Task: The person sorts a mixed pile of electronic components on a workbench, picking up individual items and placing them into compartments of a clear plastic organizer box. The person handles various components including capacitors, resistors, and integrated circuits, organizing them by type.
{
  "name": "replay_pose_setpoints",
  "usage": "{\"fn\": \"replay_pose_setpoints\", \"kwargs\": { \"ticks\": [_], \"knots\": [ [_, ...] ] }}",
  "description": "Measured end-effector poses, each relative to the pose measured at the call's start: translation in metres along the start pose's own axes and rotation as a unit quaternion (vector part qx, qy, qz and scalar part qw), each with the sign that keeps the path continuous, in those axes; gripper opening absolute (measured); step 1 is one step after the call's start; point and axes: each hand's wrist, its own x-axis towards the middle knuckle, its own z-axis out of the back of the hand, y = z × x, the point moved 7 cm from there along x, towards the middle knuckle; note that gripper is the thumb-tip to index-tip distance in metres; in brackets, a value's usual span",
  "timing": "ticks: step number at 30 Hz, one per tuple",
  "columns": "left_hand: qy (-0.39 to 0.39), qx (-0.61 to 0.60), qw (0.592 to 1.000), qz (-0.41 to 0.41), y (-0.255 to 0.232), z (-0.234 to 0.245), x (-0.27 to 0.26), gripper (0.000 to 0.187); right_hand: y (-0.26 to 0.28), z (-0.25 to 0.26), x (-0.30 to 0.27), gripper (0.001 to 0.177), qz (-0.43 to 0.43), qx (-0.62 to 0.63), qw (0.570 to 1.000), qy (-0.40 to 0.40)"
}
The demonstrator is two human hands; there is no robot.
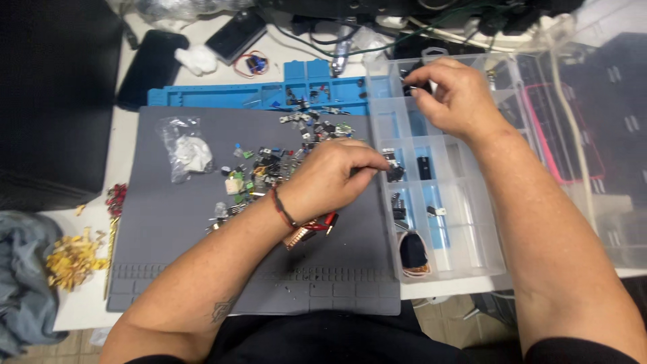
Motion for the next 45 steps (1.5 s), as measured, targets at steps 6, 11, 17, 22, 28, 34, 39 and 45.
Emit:
{"fn": "replay_pose_setpoints", "kwargs": {
  "ticks": [6, 11, 17, 22, 28, 34, 39, 45],
  "knots": [
    [-0.012, -0.001, 1.0, -0.012, -0.025, 0.009, -0.001, 0.027, -0.002, -0.002, 0.001, 0.02, -0.048, 0.014, 0.999, 0.011],
    [-0.004, -0.006, 0.999, -0.037, -0.038, 0.008, -0.001, 0.026, 0.009, 0.017, 0.001, 0.02, -0.052, 0.009, 0.998, 0.031],
    [-0.006, -0.015, 0.999, -0.047, -0.055, 0.011, -0.004, 0.024, 0.057, 0.062, -0.053, 0.024, -0.1, -0.006, 0.995, 0.013],
    [-0.014, -0.05, 0.997, -0.051, -0.069, -0.008, -0.028, 0.022, 0.082, 0.047, -0.127, 0.027, -0.175, 0.038, 0.982, 0.056],
    [0.012, -0.094, 0.995, -0.023, -0.075, -0.023, -0.052, 0.026, 0.098, 0.04, -0.152, 0.029, -0.153, -0.028, 0.988, 0.009],
    [-0.033, -0.458, 0.822, 0.336, -0.009, -0.054, -0.087, 0.018, 0.046, 0.038, -0.179, 0.024, -0.318, 0.307, 0.897, -0.035],
    [-0.076, -0.621, 0.651, 0.43, -0.002, -0.057, -0.091, 0.018, 0.065, 0.031, -0.156, 0.027, -0.29, 0.695, 0.658, -0.025],
    [-0.04, -0.393, 0.885, 0.246, -0.013, -0.044, -0.083, 0.021, 0.093, 0.035, -0.13, 0.02, -0.155, -0.01, 0.973, 0.17]
  ]
}}
